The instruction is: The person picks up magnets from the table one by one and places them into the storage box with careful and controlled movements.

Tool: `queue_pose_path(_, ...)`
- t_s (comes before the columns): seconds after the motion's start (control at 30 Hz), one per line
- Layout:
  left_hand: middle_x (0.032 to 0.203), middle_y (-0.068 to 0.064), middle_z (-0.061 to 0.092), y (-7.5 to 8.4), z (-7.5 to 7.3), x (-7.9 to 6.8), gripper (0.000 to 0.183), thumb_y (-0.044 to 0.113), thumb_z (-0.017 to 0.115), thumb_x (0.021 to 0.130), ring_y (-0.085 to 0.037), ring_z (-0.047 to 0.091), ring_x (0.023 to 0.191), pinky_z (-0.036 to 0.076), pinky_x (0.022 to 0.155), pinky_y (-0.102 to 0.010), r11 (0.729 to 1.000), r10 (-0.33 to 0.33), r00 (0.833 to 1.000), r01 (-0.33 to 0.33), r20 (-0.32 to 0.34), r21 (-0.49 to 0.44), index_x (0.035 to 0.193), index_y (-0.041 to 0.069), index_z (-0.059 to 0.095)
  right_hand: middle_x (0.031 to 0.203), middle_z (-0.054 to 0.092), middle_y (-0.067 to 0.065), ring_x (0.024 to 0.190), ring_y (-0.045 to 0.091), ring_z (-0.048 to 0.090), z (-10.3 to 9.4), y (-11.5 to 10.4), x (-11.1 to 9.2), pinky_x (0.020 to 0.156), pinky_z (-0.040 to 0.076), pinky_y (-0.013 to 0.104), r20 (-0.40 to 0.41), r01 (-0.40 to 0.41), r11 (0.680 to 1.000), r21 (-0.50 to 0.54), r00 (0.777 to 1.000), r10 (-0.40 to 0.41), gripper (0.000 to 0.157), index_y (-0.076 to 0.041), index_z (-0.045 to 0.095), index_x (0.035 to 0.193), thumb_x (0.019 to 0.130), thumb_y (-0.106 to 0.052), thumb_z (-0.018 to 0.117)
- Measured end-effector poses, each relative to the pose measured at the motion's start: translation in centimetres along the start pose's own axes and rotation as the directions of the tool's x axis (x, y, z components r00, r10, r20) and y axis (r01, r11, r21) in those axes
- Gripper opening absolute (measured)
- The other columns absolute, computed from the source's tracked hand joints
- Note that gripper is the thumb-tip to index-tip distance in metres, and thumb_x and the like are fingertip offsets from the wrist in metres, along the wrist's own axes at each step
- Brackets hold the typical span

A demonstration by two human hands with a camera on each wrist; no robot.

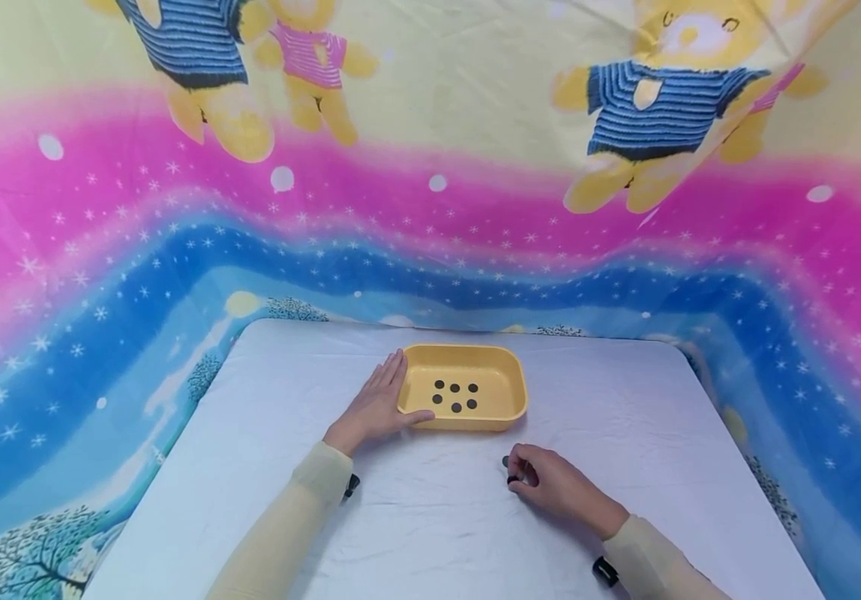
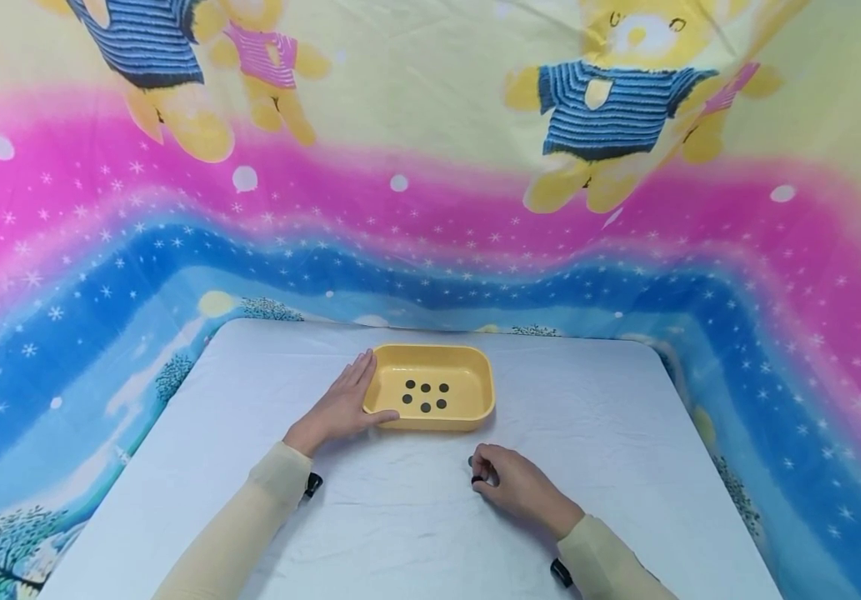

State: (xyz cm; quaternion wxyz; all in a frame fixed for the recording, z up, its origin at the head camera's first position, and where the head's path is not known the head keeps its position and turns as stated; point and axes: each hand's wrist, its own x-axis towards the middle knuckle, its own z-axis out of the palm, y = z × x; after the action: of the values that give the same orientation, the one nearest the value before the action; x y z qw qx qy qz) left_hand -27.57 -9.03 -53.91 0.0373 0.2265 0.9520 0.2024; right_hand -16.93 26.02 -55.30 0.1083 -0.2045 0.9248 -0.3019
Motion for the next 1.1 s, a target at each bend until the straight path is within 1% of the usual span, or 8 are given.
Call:
queue_pose_path(0.13, 0.179, -0.01, -0.011, -0.1, 0.2, 0.1, 0.129, 0.087, 0.054, 0.092, -0.032, 0.002, 0.167, 0.003, 0.134, -0.043, 1.0, 0.006, 1.0, -0.006, -0.008, 0.004, 0.171, 0.002, -0.001, 0.086, 0.059, -0.012, 0.074, 0.005, 0.054, 0.0, -0.1, 0.0, 0.063, 0.049, 0.025, 0.005, 0.013, 1.0, 0.009, 1.0, -0.013, 0.024, -0.023, 0.062, 0.095, 0.095, -0.011, 0.083)
queue_pose_path(0.4, 0.178, -0.009, -0.012, 0.0, 0.1, 0.0, 0.129, 0.087, 0.054, 0.091, -0.03, -0.001, 0.167, 0.002, 0.134, -0.043, 1.0, 0.006, 1.0, -0.006, -0.005, -0.007, 0.171, 0.002, -0.001, 0.09, 0.061, -0.013, 0.076, 0.004, 0.055, 0.0, -0.1, 0.0, 0.065, 0.051, 0.025, 0.013, 0.033, 0.999, 0.008, 0.999, -0.033, 0.022, -0.023, 0.063, 0.095, 0.098, -0.01, 0.08)
queue_pose_path(0.57, 0.178, -0.008, -0.013, -0.1, 0.1, 0.1, 0.129, 0.088, 0.053, 0.091, -0.03, -0.001, 0.167, 0.002, 0.134, -0.042, 1.0, 0.007, 1.0, -0.007, -0.005, -0.004, 0.171, 0.002, -0.001, 0.089, 0.061, -0.014, 0.076, 0.003, 0.055, -0.1, -0.2, 0.1, 0.065, 0.051, 0.025, 0.021, 0.046, 0.999, 0.013, 0.999, -0.047, 0.02, -0.023, 0.064, 0.096, 0.099, -0.009, 0.078)
queue_pose_path(0.77, 0.178, -0.008, -0.012, -0.2, 0.2, 0.2, 0.129, 0.089, 0.052, 0.091, -0.031, 0.001, 0.167, 0.002, 0.134, -0.042, 1.0, 0.009, 1.0, -0.009, -0.008, -0.006, 0.171, 0.002, 0.0, 0.087, 0.062, -0.013, 0.077, 0.005, 0.056, -0.4, -0.5, 0.4, 0.065, 0.052, 0.026, 0.033, 0.023, 0.999, 0.031, 0.999, -0.024, 0.018, -0.023, 0.065, 0.097, 0.099, -0.011, 0.077)
queue_pose_path(0.9, 0.178, -0.007, -0.014, -0.1, 0.1, 0.1, 0.13, 0.09, 0.051, 0.09, -0.03, -0.001, 0.167, 0.001, 0.134, -0.041, 1.0, -0.001, 1.0, 0.001, 0.002, -0.007, 0.171, 0.003, -0.002, 0.086, 0.061, -0.012, 0.077, 0.007, 0.056, -1.0, -1.0, 0.7, 0.065, 0.052, 0.027, 0.03, 0.008, 0.999, 0.033, 1.0, -0.009, 0.017, -0.023, 0.065, 0.097, 0.099, -0.01, 0.077)
queue_pose_path(1.1, 0.178, -0.006, -0.014, -0.1, 0.2, 0.2, 0.131, 0.091, 0.051, 0.09, -0.029, -0.002, 0.167, 0.0, 0.134, -0.041, 1.0, -0.012, 1.0, 0.012, 0.013, -0.006, 0.171, 0.004, -0.003, 0.087, 0.062, -0.012, 0.078, 0.007, 0.057, -1.9, -1.5, 1.4, 0.066, 0.054, 0.026, -0.011, 0.071, 0.997, 0.022, 0.997, -0.071, 0.021, -0.022, 0.064, 0.098, 0.098, -0.006, 0.078)
